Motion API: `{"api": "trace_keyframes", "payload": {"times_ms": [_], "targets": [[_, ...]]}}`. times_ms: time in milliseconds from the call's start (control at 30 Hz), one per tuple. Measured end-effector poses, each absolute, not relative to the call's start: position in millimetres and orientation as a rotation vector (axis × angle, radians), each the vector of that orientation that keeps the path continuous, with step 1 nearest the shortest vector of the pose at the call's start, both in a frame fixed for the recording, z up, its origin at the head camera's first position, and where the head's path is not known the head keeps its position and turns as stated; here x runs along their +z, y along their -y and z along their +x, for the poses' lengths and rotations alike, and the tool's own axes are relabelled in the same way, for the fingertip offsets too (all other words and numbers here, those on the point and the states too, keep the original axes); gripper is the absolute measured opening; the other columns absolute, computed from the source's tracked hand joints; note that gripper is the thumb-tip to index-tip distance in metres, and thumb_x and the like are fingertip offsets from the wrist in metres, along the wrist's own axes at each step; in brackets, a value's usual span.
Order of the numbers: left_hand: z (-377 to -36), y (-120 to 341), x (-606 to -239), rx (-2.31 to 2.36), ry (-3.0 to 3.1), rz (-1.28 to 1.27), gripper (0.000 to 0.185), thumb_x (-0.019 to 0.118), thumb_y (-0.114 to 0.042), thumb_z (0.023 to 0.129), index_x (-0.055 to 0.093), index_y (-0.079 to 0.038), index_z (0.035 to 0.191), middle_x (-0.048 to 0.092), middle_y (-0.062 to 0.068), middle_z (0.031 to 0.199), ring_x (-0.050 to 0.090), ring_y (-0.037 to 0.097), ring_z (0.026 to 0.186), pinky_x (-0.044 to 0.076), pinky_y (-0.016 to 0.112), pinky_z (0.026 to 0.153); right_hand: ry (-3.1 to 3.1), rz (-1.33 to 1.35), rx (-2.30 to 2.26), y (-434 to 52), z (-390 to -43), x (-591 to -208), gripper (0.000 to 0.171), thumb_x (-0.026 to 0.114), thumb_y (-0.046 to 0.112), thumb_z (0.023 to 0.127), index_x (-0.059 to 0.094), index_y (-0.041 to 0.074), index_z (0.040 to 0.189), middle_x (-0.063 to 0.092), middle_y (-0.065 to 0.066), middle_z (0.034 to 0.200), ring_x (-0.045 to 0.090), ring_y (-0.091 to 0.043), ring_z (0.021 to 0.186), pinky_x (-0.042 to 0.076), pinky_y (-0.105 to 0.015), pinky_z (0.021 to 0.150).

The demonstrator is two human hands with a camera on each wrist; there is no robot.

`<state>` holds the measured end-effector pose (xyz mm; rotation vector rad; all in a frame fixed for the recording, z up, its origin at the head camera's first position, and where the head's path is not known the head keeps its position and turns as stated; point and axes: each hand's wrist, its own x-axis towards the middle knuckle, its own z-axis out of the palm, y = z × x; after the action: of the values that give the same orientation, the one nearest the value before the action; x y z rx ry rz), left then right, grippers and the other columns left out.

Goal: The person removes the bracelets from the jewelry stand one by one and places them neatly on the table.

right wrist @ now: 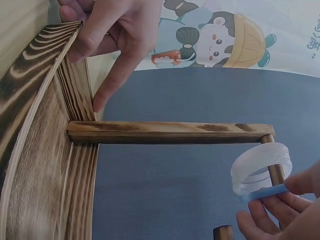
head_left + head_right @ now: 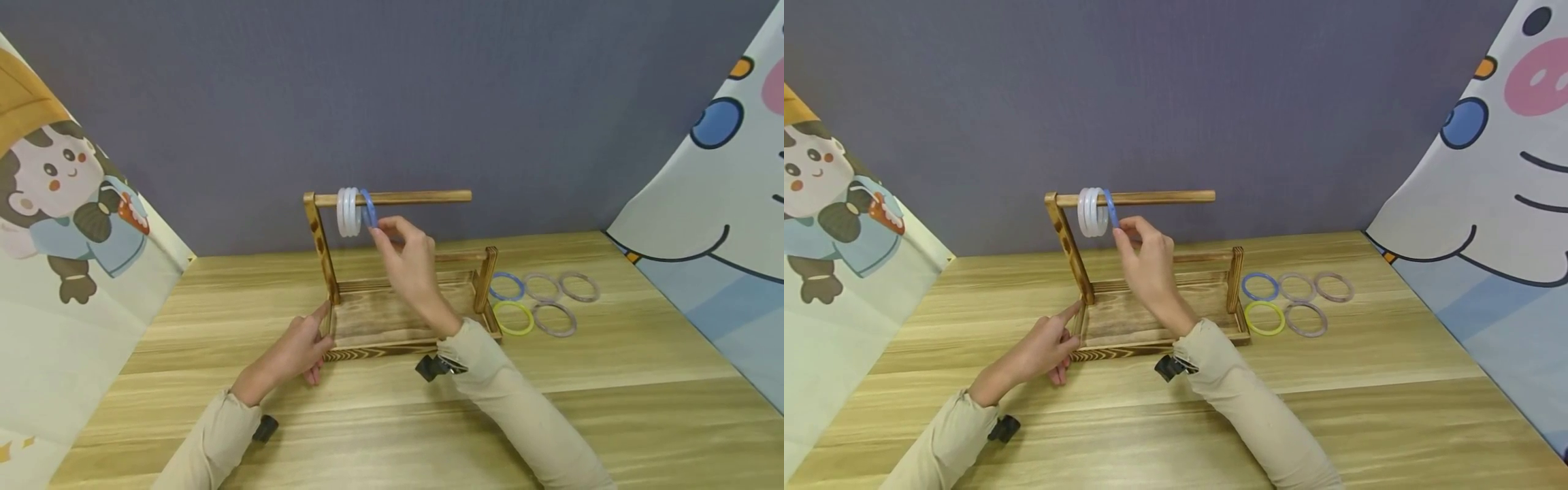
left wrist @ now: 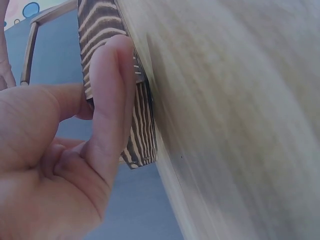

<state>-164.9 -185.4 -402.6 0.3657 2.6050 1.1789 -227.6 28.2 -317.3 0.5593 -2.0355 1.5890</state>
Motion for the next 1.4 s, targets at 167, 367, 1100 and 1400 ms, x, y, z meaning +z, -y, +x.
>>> {"api": "trace_keyframes", "payload": {"times_ms": [167, 367, 1100, 1400], "targets": [[-165, 183, -402, 1.149, -2.61, 0.344, 0.076, 0.055, 0.001, 0.097, 0.007, 0.003, 0.158, 0.059, 0.012, 0.054, 0.059, 0.021, 0.037, 0.056, 0.036, 0.036, 2.02, 0.558, 1.583, -31, -229, -317, 0.018, 0.065, 0.01, 0.097, 0.069, -0.006, 0.104, 0.073, -0.017, 0.1, 0.074, -0.026, 0.091, 0.062, -0.025, 0.081], [-164, 182, -401, 1.147, -2.615, 0.335, 0.077, 0.055, 0.001, 0.097, 0.007, 0.002, 0.158, 0.059, 0.012, 0.054, 0.059, 0.021, 0.036, 0.056, 0.036, 0.036, 2.007, 0.569, 1.572, -38, -232, -317, 0.018, 0.063, 0.009, 0.098, 0.069, -0.006, 0.105, 0.073, -0.017, 0.1, 0.073, -0.028, 0.092, 0.062, -0.029, 0.082], [-161, 182, -400, 1.156, -2.62, 0.36, 0.076, 0.053, 0.001, 0.098, 0.007, 0.002, 0.158, 0.059, 0.014, 0.055, 0.059, 0.021, 0.036, 0.055, 0.036, 0.036, 2.072, 0.549, 1.432, -59, -237, -310, 0.02, 0.059, 0.008, 0.1, 0.07, -0.005, 0.11, 0.074, -0.016, 0.099, 0.072, -0.031, 0.089, 0.063, -0.038, 0.075], [-161, 181, -400, 1.165, -2.618, 0.346, 0.076, 0.054, 0.001, 0.097, 0.008, 0.003, 0.158, 0.059, 0.014, 0.055, 0.059, 0.021, 0.036, 0.055, 0.036, 0.035, 2.102, 0.509, 1.404, -64, -237, -308, 0.018, 0.06, 0.008, 0.1, 0.071, -0.004, 0.108, 0.074, -0.013, 0.097, 0.072, -0.027, 0.087, 0.062, -0.034, 0.073]]}}
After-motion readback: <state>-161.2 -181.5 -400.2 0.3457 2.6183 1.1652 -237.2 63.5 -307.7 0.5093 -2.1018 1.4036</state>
